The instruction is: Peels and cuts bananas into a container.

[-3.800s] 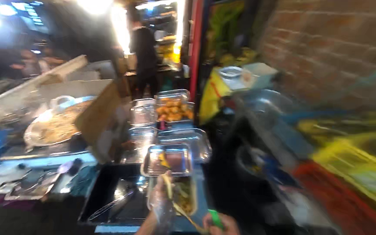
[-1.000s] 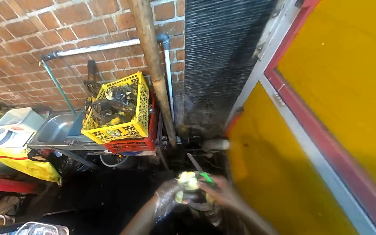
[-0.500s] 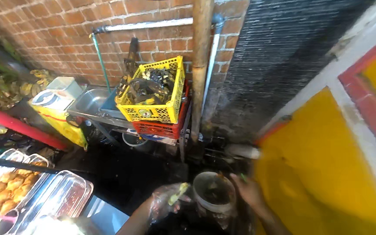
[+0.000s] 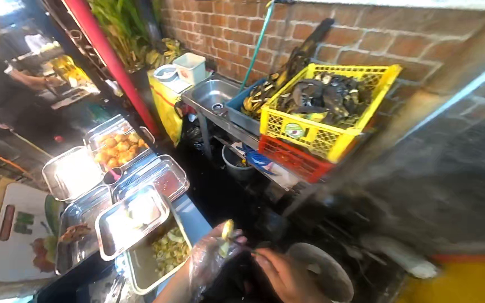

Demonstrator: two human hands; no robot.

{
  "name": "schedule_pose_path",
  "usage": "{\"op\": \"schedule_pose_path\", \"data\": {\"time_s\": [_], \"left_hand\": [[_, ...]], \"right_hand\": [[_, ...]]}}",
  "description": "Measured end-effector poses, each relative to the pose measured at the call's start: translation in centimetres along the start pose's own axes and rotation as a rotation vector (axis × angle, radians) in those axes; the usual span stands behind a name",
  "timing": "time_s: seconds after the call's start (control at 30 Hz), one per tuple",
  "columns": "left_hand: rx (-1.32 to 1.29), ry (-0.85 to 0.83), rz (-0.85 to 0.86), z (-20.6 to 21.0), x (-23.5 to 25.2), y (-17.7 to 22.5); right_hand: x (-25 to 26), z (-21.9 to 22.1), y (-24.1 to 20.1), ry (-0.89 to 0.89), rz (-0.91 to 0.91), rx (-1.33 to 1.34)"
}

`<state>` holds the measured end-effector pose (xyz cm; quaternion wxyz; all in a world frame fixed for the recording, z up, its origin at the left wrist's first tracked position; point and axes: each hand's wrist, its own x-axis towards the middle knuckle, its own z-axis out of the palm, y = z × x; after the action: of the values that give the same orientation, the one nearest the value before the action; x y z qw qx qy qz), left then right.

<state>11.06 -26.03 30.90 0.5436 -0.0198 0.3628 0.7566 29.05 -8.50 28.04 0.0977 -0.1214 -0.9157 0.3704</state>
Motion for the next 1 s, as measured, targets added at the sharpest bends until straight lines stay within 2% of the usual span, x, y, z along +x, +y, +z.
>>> {"op": "schedule_pose_path", "data": {"time_s": [0.2, 0.5, 0.6, 0.8, 0.87, 1.0], "left_hand": [[-0.049, -0.023, 0.02, -3.2, -4.5, 1.4], [0.053, -0.148, 0.019, -6.3, -8.6, 1.7], [0.14, -0.2, -0.013, -7.2, -9.2, 1.7], [0.181, -0.125, -0.131, -7.7, -10.3, 1.7], [0.199, -0.153, -0.166, -7.9, -10.5, 1.6], [0.202, -0.212, -0.171, -8.3, -10.7, 1.3]], "right_hand": [[0.1, 2.6, -3.8, -0.033, -0.066, -0.103], [-2.5, 4.8, -7.6, -0.069, 0.029, -0.058], [-3.6, 5.5, -9.1, -0.016, 0.044, -0.121], [-5.2, 7.6, -9.9, 0.153, 0.031, -0.275], [-5.5, 7.7, -10.0, 0.194, 0.025, -0.31], [-6.1, 7.1, -10.2, 0.128, 0.039, -0.218]]}}
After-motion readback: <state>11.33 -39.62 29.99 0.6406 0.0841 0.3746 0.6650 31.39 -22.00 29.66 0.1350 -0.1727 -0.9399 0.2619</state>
